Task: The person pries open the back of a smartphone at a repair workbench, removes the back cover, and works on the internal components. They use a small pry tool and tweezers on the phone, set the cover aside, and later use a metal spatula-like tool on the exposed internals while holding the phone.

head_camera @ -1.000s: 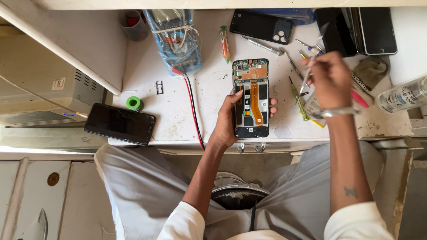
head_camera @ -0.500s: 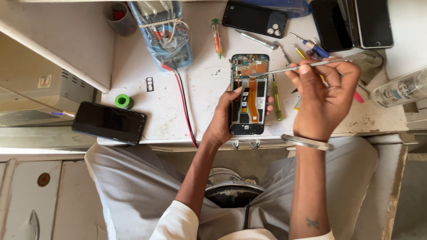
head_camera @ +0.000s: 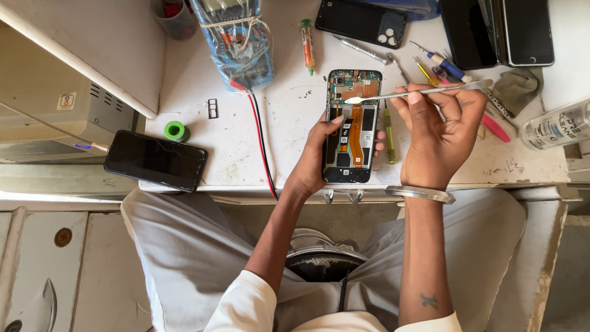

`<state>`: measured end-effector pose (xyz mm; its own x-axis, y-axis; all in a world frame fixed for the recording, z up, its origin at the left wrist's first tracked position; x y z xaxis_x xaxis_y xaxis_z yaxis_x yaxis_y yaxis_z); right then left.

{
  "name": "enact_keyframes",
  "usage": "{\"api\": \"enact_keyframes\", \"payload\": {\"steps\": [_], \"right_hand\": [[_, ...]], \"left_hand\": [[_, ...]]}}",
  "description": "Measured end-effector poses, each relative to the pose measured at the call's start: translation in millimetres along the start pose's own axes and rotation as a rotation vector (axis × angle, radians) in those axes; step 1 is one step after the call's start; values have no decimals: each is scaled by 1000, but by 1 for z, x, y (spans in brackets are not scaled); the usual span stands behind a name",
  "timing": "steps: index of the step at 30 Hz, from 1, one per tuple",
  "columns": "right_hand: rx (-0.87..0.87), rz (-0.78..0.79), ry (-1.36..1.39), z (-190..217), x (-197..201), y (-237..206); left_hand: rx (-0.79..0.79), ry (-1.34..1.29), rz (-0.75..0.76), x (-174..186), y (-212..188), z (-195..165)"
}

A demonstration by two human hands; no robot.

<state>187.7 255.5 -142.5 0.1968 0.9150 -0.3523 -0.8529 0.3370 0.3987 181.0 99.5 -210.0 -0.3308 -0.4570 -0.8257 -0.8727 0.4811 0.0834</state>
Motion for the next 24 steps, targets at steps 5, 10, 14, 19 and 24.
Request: {"api": "enact_keyframes", "payload": {"steps": [5, 10, 14, 19, 24], "right_hand": [[-42, -20, 68, -3, 2, 1], [-26, 1, 20, -6, 4, 1], [-101, -38, 120, -14, 7, 1], [-133, -67, 160, -21, 12, -1], [-172, -62, 208, -29, 12, -1]], "left_hand": [[10, 60, -2, -1, 1, 1], [30, 47, -7, -1, 3, 3], [68, 18, -9, 0, 4, 5], [73, 37, -12, 2, 5, 7], [43, 44, -27, 4, 9, 9]]}}
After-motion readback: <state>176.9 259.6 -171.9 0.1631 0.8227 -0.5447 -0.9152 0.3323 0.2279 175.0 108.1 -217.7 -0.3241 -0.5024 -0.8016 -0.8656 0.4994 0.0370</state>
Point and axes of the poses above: each hand's wrist, its own y-axis towards the middle knuckle, its own x-axis out of the back of the hand, z = x × y, the point moved 4 cm from there along y, towards the middle knuckle
